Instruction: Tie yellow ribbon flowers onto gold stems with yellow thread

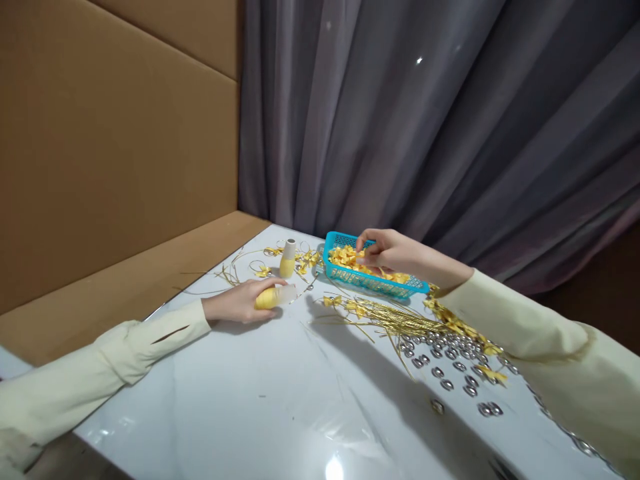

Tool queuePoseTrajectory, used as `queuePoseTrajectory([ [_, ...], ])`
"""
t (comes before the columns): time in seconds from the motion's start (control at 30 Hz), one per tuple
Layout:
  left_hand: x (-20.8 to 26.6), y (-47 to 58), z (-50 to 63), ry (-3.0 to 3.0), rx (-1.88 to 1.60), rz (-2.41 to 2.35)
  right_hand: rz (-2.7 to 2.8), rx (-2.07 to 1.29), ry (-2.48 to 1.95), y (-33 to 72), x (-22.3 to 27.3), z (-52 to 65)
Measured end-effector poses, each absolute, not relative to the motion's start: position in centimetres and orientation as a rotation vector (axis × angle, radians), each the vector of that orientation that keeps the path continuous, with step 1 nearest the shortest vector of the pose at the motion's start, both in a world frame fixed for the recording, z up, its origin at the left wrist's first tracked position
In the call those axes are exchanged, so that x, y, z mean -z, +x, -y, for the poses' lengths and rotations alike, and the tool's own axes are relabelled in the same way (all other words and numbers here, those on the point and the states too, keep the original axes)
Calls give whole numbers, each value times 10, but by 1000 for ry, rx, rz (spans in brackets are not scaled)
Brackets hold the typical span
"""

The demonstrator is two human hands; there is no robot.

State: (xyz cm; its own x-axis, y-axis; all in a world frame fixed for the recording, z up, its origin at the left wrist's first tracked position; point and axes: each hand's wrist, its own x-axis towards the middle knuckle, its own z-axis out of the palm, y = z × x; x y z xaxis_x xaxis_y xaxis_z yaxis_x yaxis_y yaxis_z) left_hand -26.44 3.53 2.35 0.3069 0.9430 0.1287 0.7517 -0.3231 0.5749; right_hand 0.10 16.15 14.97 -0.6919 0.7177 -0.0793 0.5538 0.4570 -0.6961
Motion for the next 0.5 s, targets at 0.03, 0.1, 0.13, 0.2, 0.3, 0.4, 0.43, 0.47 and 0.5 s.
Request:
queuePoseTrajectory([
  [0.03,-24,-265,-36,2125,-647,-1548,2480,-1022,-1105,7,-154,-162],
  [0.1,-25,-266,-38,2042,-692,-1609,2489,-904,-1120,20,-163,-166],
  [0.13,-26,-266,-38,2018,-716,-1627,2496,-825,-1133,28,-167,-168],
  [0.2,-27,-267,-39,2018,-739,-1628,2476,-676,-1181,44,-175,-174],
  [0.3,-28,-268,-38,2089,-671,-1609,2398,-530,-1258,69,-187,-182],
  [0.4,-29,-268,-37,2129,-585,-1642,2299,-367,-1346,97,-201,-187],
  [0.43,-29,-268,-37,2134,-579,-1655,2262,-293,-1377,109,-206,-187],
  [0.47,-30,-268,-37,2139,-581,-1664,2221,-177,-1426,122,-210,-187],
  [0.5,-30,-268,-37,2145,-587,-1673,2207,-42,-1443,136,-214,-187],
])
